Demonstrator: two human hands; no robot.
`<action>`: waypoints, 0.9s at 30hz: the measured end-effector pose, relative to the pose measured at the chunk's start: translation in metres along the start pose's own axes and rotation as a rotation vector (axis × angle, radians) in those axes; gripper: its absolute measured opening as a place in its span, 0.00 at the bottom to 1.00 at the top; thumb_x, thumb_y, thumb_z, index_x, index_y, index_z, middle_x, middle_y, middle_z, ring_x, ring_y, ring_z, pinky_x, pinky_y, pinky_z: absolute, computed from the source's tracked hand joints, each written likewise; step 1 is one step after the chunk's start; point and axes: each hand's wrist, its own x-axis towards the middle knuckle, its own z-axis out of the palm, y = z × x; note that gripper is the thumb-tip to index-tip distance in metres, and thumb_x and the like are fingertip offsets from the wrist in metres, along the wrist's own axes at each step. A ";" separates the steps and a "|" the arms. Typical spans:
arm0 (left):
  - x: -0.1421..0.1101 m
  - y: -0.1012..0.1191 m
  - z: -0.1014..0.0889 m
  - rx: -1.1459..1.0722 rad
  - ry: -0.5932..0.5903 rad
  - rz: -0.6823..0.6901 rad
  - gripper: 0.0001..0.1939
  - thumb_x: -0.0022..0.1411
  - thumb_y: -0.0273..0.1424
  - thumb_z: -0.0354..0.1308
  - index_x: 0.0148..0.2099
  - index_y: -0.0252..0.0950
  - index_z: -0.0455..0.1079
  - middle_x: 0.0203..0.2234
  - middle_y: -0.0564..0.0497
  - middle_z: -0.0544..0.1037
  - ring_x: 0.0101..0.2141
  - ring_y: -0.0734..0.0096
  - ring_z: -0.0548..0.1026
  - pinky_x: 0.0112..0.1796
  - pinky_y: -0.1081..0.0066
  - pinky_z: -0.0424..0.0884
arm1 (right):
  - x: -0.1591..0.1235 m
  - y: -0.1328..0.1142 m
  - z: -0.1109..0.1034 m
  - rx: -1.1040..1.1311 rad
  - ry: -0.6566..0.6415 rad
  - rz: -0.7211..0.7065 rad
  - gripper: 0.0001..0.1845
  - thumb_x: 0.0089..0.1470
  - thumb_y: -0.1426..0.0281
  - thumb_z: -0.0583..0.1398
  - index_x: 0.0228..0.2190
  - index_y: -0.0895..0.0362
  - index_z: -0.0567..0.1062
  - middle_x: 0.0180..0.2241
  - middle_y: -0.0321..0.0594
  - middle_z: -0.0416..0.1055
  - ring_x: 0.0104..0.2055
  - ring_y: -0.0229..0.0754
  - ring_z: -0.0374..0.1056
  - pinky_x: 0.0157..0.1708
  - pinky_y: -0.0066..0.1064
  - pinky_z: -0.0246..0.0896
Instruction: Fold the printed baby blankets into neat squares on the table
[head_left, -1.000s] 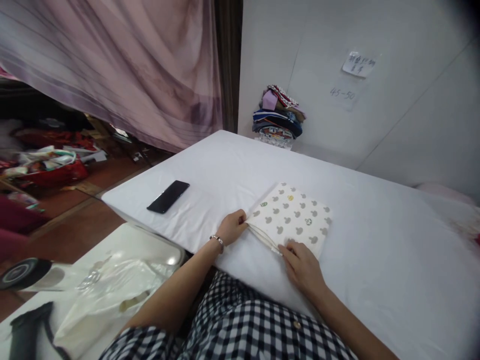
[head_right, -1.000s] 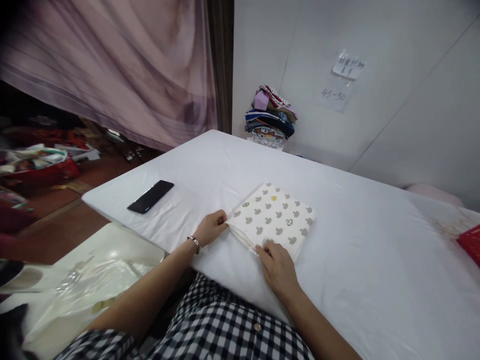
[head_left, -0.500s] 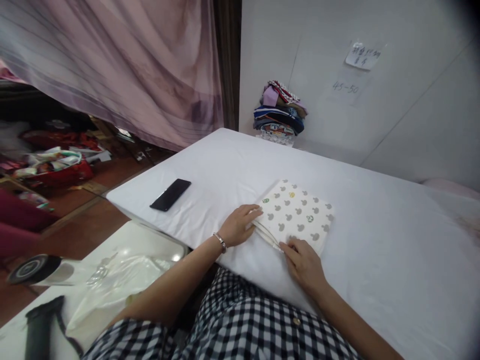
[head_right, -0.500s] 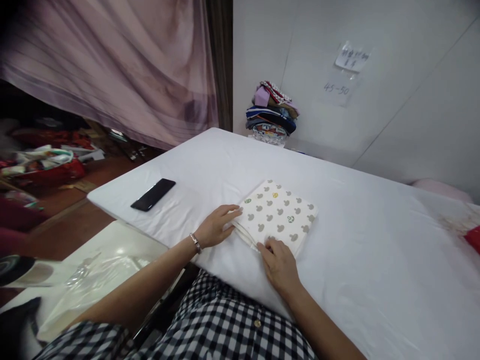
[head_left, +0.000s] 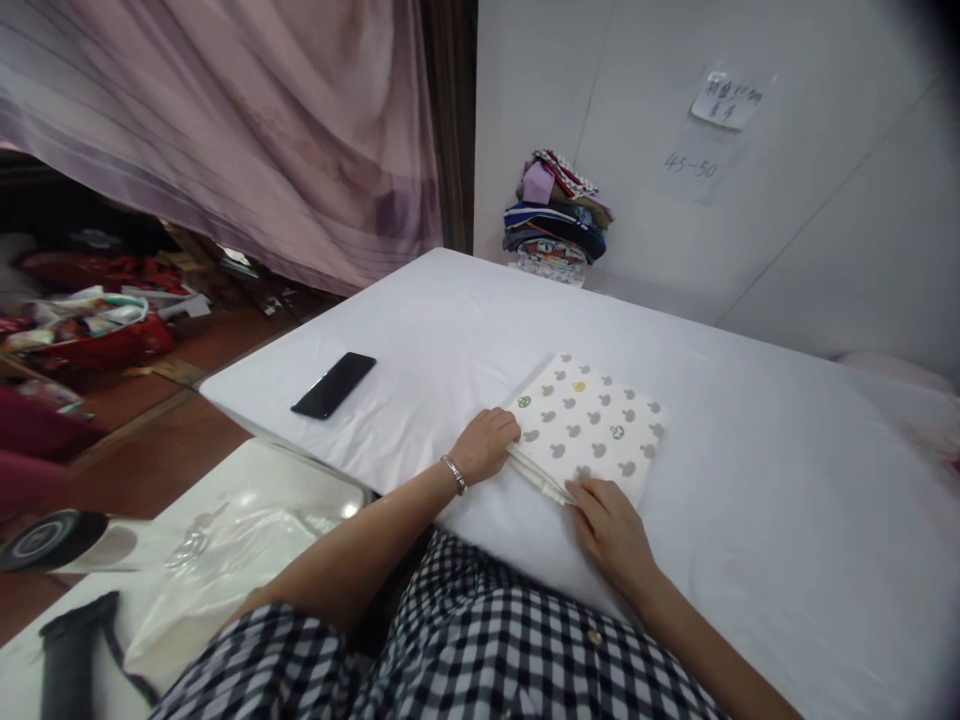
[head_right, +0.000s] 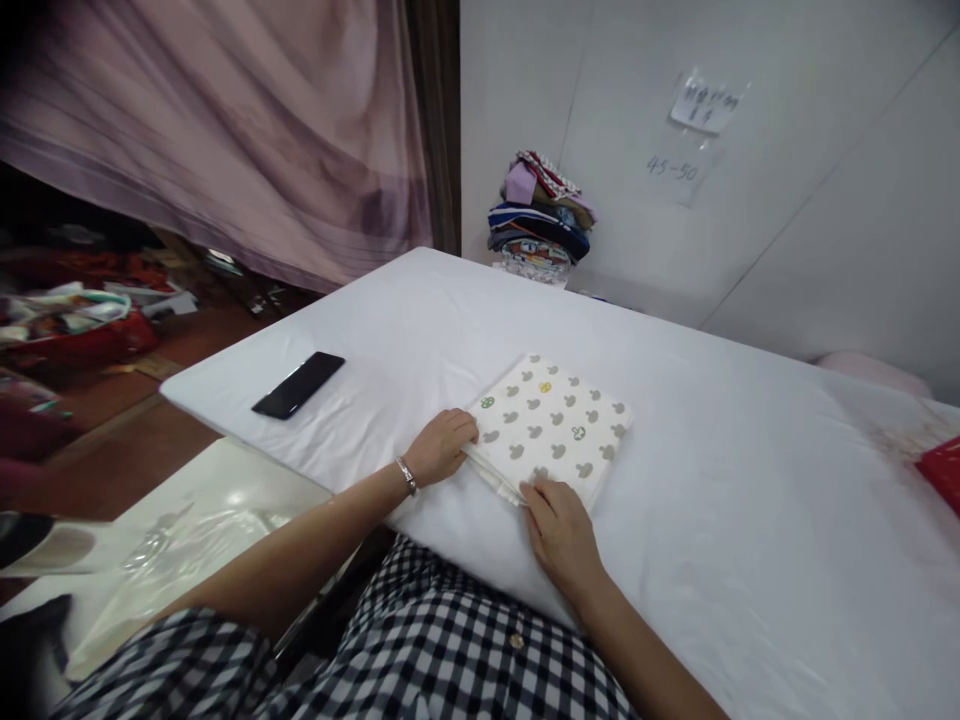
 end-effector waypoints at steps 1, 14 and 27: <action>0.000 0.001 -0.001 -0.012 -0.004 0.001 0.14 0.45 0.17 0.49 0.36 0.35 0.65 0.34 0.48 0.70 0.37 0.64 0.65 0.38 0.65 0.62 | 0.000 0.000 0.001 0.000 0.000 0.001 0.15 0.57 0.72 0.51 0.44 0.57 0.71 0.36 0.45 0.67 0.38 0.43 0.63 0.37 0.35 0.63; 0.004 -0.008 -0.017 -0.119 -0.092 0.111 0.03 0.57 0.26 0.54 0.36 0.36 0.66 0.34 0.50 0.70 0.38 0.68 0.66 0.40 0.67 0.62 | 0.005 -0.001 0.000 0.001 -0.045 0.000 0.13 0.56 0.75 0.51 0.41 0.57 0.71 0.36 0.44 0.66 0.38 0.43 0.62 0.36 0.34 0.62; -0.006 -0.009 -0.004 0.025 0.035 0.189 0.06 0.57 0.22 0.49 0.30 0.36 0.63 0.31 0.49 0.69 0.35 0.68 0.65 0.37 0.66 0.62 | 0.001 -0.005 -0.009 0.095 -0.002 0.011 0.14 0.56 0.77 0.50 0.41 0.55 0.71 0.36 0.44 0.67 0.38 0.43 0.62 0.37 0.36 0.63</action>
